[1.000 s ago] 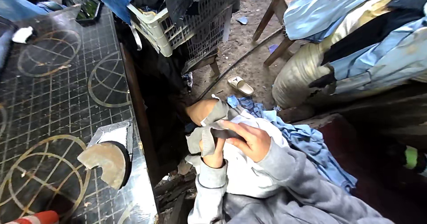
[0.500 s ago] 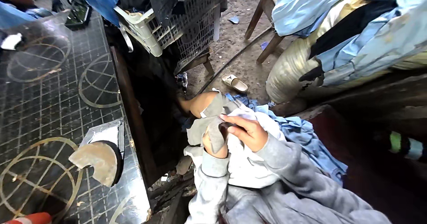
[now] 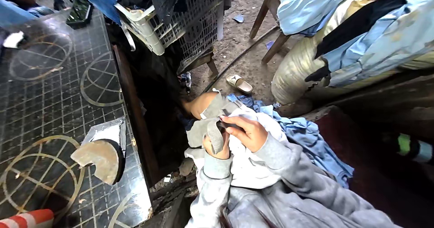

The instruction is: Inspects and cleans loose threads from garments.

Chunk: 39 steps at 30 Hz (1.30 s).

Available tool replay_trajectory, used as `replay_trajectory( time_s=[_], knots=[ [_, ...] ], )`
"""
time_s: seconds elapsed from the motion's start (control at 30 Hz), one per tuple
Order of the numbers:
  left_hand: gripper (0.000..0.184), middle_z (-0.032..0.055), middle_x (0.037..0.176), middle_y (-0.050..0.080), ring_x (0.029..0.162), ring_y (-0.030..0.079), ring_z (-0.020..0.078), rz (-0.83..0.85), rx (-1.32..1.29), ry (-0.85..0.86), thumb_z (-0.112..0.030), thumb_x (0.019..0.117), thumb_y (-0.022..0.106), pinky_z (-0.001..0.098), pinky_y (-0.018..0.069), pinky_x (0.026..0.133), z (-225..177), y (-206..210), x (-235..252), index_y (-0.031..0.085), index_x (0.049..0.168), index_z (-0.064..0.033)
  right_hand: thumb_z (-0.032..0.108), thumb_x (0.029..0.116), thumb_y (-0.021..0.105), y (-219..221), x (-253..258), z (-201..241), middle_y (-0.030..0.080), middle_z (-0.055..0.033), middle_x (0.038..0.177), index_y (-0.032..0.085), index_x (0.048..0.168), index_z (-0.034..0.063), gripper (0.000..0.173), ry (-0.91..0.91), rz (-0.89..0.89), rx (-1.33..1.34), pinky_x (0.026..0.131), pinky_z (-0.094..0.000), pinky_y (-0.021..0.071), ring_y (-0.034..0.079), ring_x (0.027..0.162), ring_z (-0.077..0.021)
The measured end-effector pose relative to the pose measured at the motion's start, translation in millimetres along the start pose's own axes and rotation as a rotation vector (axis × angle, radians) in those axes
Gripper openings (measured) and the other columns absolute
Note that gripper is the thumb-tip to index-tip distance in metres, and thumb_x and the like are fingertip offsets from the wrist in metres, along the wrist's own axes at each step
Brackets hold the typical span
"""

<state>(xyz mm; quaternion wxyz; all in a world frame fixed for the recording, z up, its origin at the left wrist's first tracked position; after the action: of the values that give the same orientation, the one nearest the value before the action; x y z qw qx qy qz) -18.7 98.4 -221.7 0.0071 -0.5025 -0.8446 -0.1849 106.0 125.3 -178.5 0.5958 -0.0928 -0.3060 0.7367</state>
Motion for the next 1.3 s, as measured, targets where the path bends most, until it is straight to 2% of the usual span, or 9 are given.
replay_trajectory(
  time_s=[0.27, 0.4, 0.53, 0.67, 0.73, 0.83, 0.97, 1.2, 1.3],
  knots=[
    [0.018, -0.0051, 0.088, 0.076, 0.088, 0.069, -0.0042, -0.026, 0.030, 0.048, -0.002, 0.0775, 0.078, 0.0183, 0.0578, 0.084, -0.8, -9.8, 3.7, 0.071, 0.091, 0.0057, 0.036, 0.1049, 0.051, 6.7, 3.8, 3.2, 0.075, -0.0158, 0.108, 0.070, 0.132, 0.0107, 0.042, 0.011, 0.042, -0.023, 0.075, -0.0495, 0.0597, 0.074, 0.087, -0.0296],
    [0.019, 0.0053, 0.097, 0.075, 0.096, 0.069, -0.0006, 0.021, 0.048, 0.008, 0.004, 0.0827, 0.070, 0.0194, 0.0559, 0.091, -2.8, -7.8, 10.0, 0.068, 0.099, 0.0143, 0.025, 0.1050, 0.051, 6.7, 14.9, 2.0, 0.070, -0.0107, 0.127, 0.069, 0.127, -0.0006, 0.038, 0.085, 0.136, 0.333, 0.093, -0.0230, 0.0523, 0.067, 0.105, -0.0036],
    [0.036, 0.0089, 0.092, 0.074, 0.090, 0.068, -0.0029, 0.108, 0.211, -0.034, -0.012, 0.0862, 0.074, 0.0165, 0.0549, 0.087, -9.4, -12.3, 13.8, 0.065, 0.101, 0.0191, 0.023, 0.1054, 0.051, 7.8, 15.4, 7.8, 0.070, -0.0061, 0.122, 0.067, 0.126, -0.0041, 0.038, 0.089, 0.178, 0.470, 0.073, -0.0099, 0.0450, 0.054, 0.081, 0.0113],
    [0.024, 0.0007, 0.087, 0.074, 0.087, 0.067, -0.0050, 0.139, 0.154, -0.065, -0.007, 0.0840, 0.073, 0.0166, 0.0557, 0.084, -12.5, -14.9, 15.0, 0.067, 0.096, 0.0136, 0.035, 0.1056, 0.052, 5.2, 7.6, 11.9, 0.075, -0.0129, 0.113, 0.069, 0.128, 0.0022, 0.043, -0.066, 0.098, 0.118, 0.078, -0.0309, 0.0578, 0.070, 0.086, -0.0129],
    [0.018, -0.0041, 0.085, 0.073, 0.084, 0.068, -0.0041, 0.096, 0.075, -0.107, -0.005, 0.0843, 0.071, 0.0187, 0.0576, 0.082, -6.3, -17.4, 13.9, 0.066, 0.096, 0.0086, 0.040, 0.1042, 0.052, 5.0, 1.5, 13.6, 0.074, -0.0154, 0.099, 0.069, 0.133, 0.0099, 0.045, -0.083, 0.061, -0.065, 0.067, -0.0440, 0.0600, 0.072, 0.077, -0.0256],
    [0.017, -0.0065, 0.086, 0.074, 0.087, 0.070, -0.0017, 0.045, -0.019, -0.153, -0.005, 0.0848, 0.072, 0.0215, 0.0590, 0.084, -1.4, -18.2, 11.7, 0.065, 0.098, 0.0026, 0.043, 0.1034, 0.049, 3.1, -4.3, 16.7, 0.069, -0.0149, 0.081, 0.068, 0.136, 0.0180, 0.045, -0.104, 0.020, -0.224, 0.050, -0.0441, 0.0538, 0.064, 0.058, -0.0277],
    [0.019, -0.0038, 0.086, 0.074, 0.086, 0.070, -0.0007, 0.014, 0.008, -0.126, -0.004, 0.0829, 0.074, 0.0212, 0.0588, 0.083, 1.8, -17.6, 5.7, 0.067, 0.097, 0.0061, 0.041, 0.1029, 0.050, 2.1, -7.0, 17.6, 0.067, -0.0152, 0.078, 0.071, 0.133, 0.0205, 0.042, -0.090, -0.021, -0.271, 0.047, -0.0429, 0.0512, 0.062, 0.055, -0.0275],
    [0.016, 0.0053, 0.094, 0.074, 0.094, 0.068, 0.0003, 0.086, 0.157, 0.182, -0.008, 0.0837, 0.072, 0.0187, 0.0554, 0.088, -2.0, -8.8, 6.0, 0.072, 0.088, 0.0077, 0.035, 0.1041, 0.053, 7.7, -0.7, 3.7, 0.075, -0.0162, 0.103, 0.073, 0.127, 0.0115, 0.038, 0.048, 0.020, -0.073, 0.069, -0.0515, 0.0588, 0.073, 0.083, -0.0312],
    [0.018, 0.0074, 0.093, 0.075, 0.093, 0.069, -0.0003, 0.085, 0.202, 0.159, -0.005, 0.0848, 0.072, 0.0185, 0.0560, 0.088, -9.6, -5.9, 8.3, 0.070, 0.091, 0.0125, 0.030, 0.1055, 0.052, 5.3, 4.7, -0.9, 0.073, -0.0119, 0.121, 0.070, 0.128, 0.0026, 0.040, 0.028, 0.073, 0.184, 0.087, -0.0349, 0.0574, 0.072, 0.099, -0.0153]
  ],
)
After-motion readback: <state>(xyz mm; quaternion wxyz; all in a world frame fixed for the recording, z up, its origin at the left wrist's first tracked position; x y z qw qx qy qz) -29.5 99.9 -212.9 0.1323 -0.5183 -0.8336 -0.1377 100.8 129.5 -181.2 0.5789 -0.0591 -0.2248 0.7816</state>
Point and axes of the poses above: each hand's wrist, its own x-axis towards the middle knuckle, its own y-axis out of the palm, z = x × y, the point moved 6 cm from there along x, towards the middle knuckle
